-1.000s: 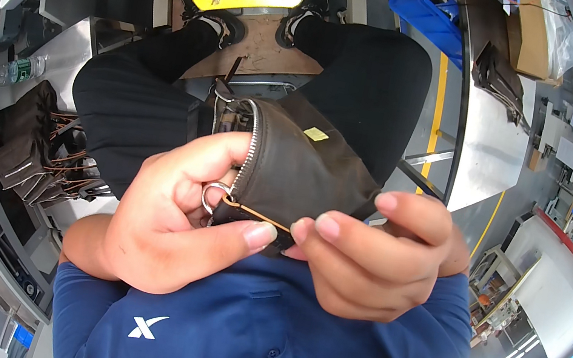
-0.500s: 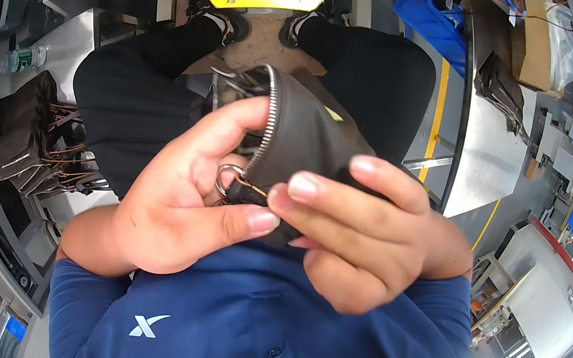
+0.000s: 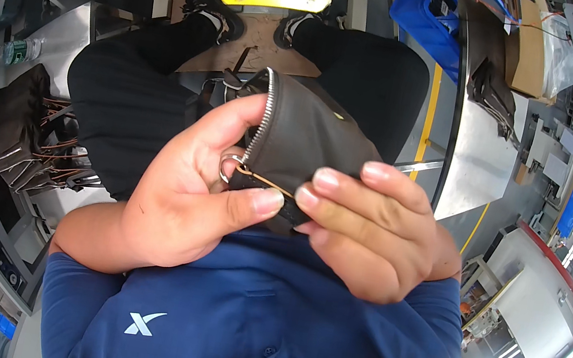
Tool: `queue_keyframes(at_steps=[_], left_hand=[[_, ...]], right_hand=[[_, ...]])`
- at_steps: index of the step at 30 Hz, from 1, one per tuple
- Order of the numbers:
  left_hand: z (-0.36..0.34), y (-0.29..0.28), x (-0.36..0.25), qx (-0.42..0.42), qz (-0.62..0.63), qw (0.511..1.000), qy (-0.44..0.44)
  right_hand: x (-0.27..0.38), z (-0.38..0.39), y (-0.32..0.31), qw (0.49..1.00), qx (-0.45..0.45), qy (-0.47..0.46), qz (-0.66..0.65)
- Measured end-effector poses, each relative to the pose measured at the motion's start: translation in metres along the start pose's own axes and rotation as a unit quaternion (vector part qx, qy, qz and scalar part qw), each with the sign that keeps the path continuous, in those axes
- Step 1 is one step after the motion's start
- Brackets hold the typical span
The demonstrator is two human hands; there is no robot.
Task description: The recorder is sewing a small leather pouch with a fabric lining using an industrial sewing machine.
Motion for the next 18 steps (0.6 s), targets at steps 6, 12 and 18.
queue_keyframes(at_steps=[6, 12, 18], left_hand=[[0.000, 0.000, -0.001, 0.001, 0.001, 1.000, 0.008], [0.002, -0.003, 0.005, -0.025, 0.041, 0.999, -0.008], [-0.005, -0.015, -0.010, -0.089, 0.036, 0.995, 0.035]], right_hand=[[-0.007, -0.007, 0.017, 0.998, 0.049, -0.001, 0.030], [-0.001, -0.007, 0.003, 1.000, -0.021, -0.013, 0.006], [-0.002, 0.006, -0.010, 0.997, -0.071, 0.016, 0.038]])
Point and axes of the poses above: each hand's wrist, its own z-axis away from the middle knuckle, its own y-axis out of the palm, x = y × z, the point moved 8 cm from there along -z, towards the middle knuckle, and after that the axes turned 6 degrees about y, right-handed, at the moved point
